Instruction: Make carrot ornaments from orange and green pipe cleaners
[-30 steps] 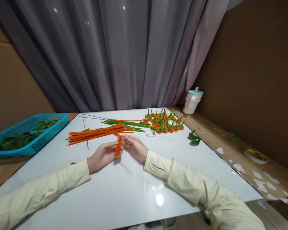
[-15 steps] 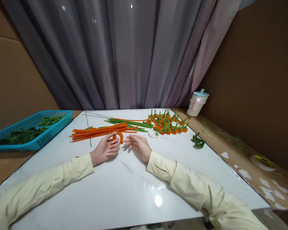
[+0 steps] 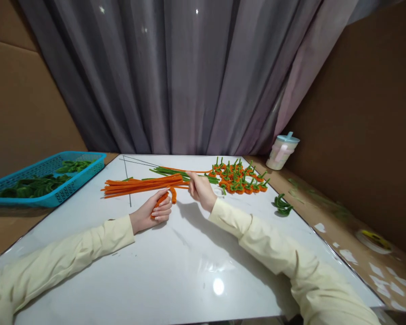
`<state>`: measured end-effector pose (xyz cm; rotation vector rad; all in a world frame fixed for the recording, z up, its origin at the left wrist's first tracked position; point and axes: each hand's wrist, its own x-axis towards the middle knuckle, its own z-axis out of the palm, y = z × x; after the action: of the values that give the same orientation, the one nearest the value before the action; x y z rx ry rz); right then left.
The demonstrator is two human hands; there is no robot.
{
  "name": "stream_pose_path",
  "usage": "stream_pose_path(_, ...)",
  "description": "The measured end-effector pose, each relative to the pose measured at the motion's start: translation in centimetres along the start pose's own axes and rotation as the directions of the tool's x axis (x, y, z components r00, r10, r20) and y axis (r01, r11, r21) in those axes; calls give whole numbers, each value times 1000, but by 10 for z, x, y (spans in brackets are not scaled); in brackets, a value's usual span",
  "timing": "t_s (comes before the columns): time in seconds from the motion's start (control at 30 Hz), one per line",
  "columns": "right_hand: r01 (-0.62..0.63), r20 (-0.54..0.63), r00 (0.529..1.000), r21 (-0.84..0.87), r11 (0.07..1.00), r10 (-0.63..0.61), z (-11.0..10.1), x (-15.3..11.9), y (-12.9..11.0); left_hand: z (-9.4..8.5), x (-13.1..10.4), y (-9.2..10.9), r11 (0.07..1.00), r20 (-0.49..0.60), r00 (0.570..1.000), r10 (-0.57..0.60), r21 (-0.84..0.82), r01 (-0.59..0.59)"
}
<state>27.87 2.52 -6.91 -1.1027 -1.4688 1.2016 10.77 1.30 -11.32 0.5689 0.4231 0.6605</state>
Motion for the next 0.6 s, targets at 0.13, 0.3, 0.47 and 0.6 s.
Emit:
stream_pose_path(0.13,310,316,946,-799,515,-80,-8,53,-47,0,1,0,1000,-1,1000,-2,4,2)
stream_pose_path(0.3,403,435,884,-895,190,173,-1,121,-69,-1,2,0,1000,0,1000,-5,6,5)
stream_pose_path(0.47,471,454,816,-881,43,357,16,164,-36,-2,2,0,1000,-9,1000,-12,8,12)
stream_pose_path(0.6,485,431,809,-874,-39,399,22,172,0,-1,3,0,1000,-19,1000,-16,6,16)
